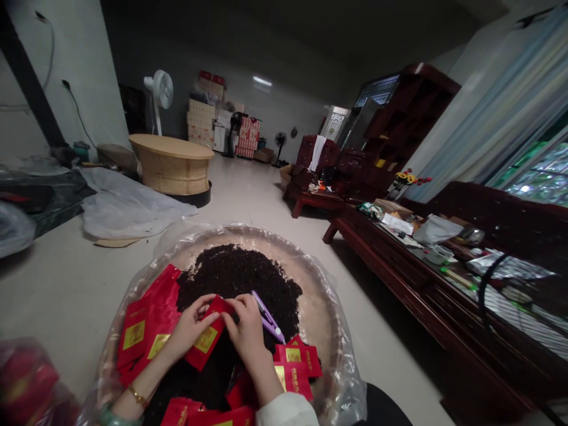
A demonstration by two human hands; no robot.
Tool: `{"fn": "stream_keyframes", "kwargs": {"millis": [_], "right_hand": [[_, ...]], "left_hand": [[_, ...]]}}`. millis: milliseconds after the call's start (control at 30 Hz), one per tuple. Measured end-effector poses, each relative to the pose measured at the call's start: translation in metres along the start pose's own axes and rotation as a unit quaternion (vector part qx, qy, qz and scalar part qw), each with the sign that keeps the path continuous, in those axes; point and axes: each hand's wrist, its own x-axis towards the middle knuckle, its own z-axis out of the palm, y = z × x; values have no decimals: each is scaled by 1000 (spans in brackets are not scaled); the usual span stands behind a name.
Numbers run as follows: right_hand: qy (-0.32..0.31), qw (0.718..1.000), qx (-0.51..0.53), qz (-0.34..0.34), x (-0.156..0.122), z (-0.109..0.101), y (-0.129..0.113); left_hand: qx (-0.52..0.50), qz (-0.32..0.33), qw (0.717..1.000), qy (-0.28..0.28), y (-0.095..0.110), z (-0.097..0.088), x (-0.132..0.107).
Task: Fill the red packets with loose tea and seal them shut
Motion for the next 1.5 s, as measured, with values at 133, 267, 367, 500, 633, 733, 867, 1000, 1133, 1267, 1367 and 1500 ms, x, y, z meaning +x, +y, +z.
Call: {"fn": "stream_keyframes", "kwargs": {"millis": [133, 267, 367, 500, 633, 733, 867, 1000, 1133, 1267, 1367, 1500], "right_hand": [[-27, 999, 4, 39, 2, -2, -2], [-53, 998, 15, 18, 2, -6, -6], [-74, 996, 36, -18, 2, -9, -8], [-109, 992, 57, -3, 1, -13, -12], [-146, 986, 86, -7, 2, -16, -15], [-144, 985, 96, -6, 1, -16, -15], [-140, 977, 154, 51, 0, -10, -10], [-129, 961, 216, 115, 0, -3, -8], [-144, 954, 222, 138, -1, 2, -8], [-104, 969, 187, 123, -1, 6, -4], [-78, 977, 163, 111, -1, 6, 0], [-165, 956, 205, 131, -2, 2, -4]], "left_hand": [[38, 36, 998, -35, -3, -1, -3], [85, 58, 993, -64, -5, -2, -4], [83, 55, 992, -84, -6, -2, -5], [56, 54, 988, -133, 4, -5, -9], [36, 37, 982, -183, 14, -10, -11], [58, 34, 976, -209, 11, -9, -8], [76, 39, 974, -209, 4, -3, -4], [-13, 25, 985, -167, 4, 0, -3], [-65, 2, 989, -130, 7, 1, -6], [-54, 20, 988, -143, 9, 1, -7], [-46, 11, 985, -166, 10, 1, -7], [-99, -44, 986, -125, 10, -3, -6]]}}
